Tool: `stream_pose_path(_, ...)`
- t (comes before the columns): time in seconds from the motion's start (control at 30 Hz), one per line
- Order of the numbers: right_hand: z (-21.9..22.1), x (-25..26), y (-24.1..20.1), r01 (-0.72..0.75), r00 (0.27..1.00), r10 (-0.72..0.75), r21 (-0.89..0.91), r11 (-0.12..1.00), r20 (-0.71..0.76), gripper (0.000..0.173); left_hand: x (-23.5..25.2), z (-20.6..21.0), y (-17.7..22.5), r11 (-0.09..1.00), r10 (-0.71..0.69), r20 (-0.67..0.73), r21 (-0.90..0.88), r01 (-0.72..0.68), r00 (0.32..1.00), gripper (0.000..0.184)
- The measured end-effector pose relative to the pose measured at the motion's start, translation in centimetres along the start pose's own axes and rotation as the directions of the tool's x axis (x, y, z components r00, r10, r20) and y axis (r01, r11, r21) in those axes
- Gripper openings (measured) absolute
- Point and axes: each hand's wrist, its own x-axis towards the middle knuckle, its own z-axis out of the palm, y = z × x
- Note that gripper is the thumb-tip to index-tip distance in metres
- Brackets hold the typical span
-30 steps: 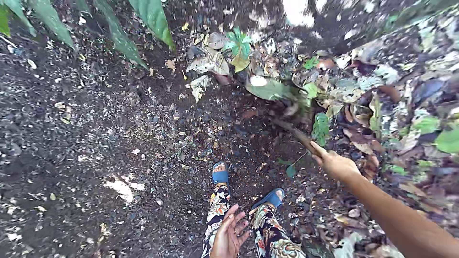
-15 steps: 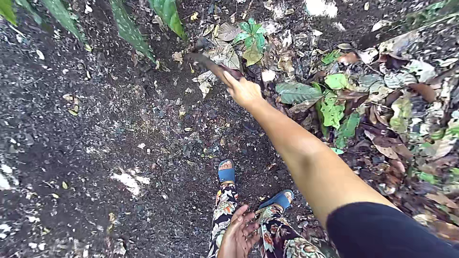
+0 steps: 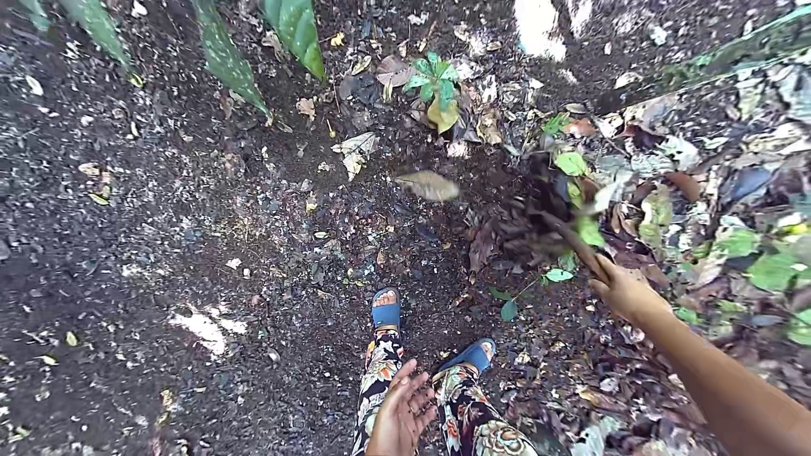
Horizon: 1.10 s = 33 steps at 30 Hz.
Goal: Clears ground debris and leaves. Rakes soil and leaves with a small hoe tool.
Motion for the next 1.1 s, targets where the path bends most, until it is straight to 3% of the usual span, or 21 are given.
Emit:
stream_pose_path(0.1,-1.2,-3.0,1.0,0.045,0.992,-0.019,0.214,0.976,-0.124,0.066,0.2,0.1,-0.2,1.0,0.002,0.016,-0.014,-0.002,1.0,0.046)
stream_pose_path(0.17,-2.7,-4.4,-2.7,0.202,0.963,-0.127,0.329,0.923,-0.237,0.066,0.2,0.5,-0.5,1.0,-0.004,0.033,-0.01,0.004,0.999,0.045)
stream_pose_path(0.23,-4.6,-4.0,-9.0,0.359,0.905,-0.236,0.339,0.869,-0.354,0.064,0.4,0.9,-0.7,1.0,-0.005,0.045,0.005,0.004,0.999,0.045)
stream_pose_path(0.33,-8.4,-1.8,-20.8,0.515,0.821,-0.387,0.252,0.82,-0.419,0.061,0.5,0.9,-1.0,1.0,-0.001,0.058,0.002,0.001,0.998,0.046)
stream_pose_path(0.5,-10.6,-0.7,-40.9,0.705,0.645,-0.655,-0.025,0.708,-0.394,0.062,0.6,0.8,-0.6,1.0,0.02,0.08,-0.003,-0.019,0.997,0.049)
stream_pose_path(0.63,-8.0,-0.6,-49.7,0.736,0.602,-0.749,-0.173,0.655,-0.275,0.059,0.5,0.7,0.3,0.998,0.057,0.107,-0.011,-0.056,0.993,0.054)
stream_pose_path(0.73,-6.8,2.4,-49.1,0.691,0.65,-0.707,-0.172,0.702,-0.279,0.067,0.5,0.2,0.8,0.996,0.091,0.124,-0.032,-0.087,0.988,0.054)
stream_pose_path(0.83,-7.8,6.6,-43.9,0.577,0.747,-0.578,-0.111,0.809,-0.329,0.065,0.5,-0.3,0.8,0.994,0.093,0.143,-0.071,-0.083,0.985,0.054)
stream_pose_path(0.97,-9.8,10.0,-33.0,0.435,0.839,-0.423,-0.045,0.9,-0.342,0.07,0.3,-0.1,0.7,0.995,0.095,0.125,-0.04,-0.091,0.988,0.051)
stream_pose_path(1.1,-5.1,8.1,-18.6,0.318,0.906,-0.327,-0.076,0.945,-0.27,0.072,0.6,0.5,0.2,0.998,0.05,0.1,0.039,-0.054,0.994,0.05)
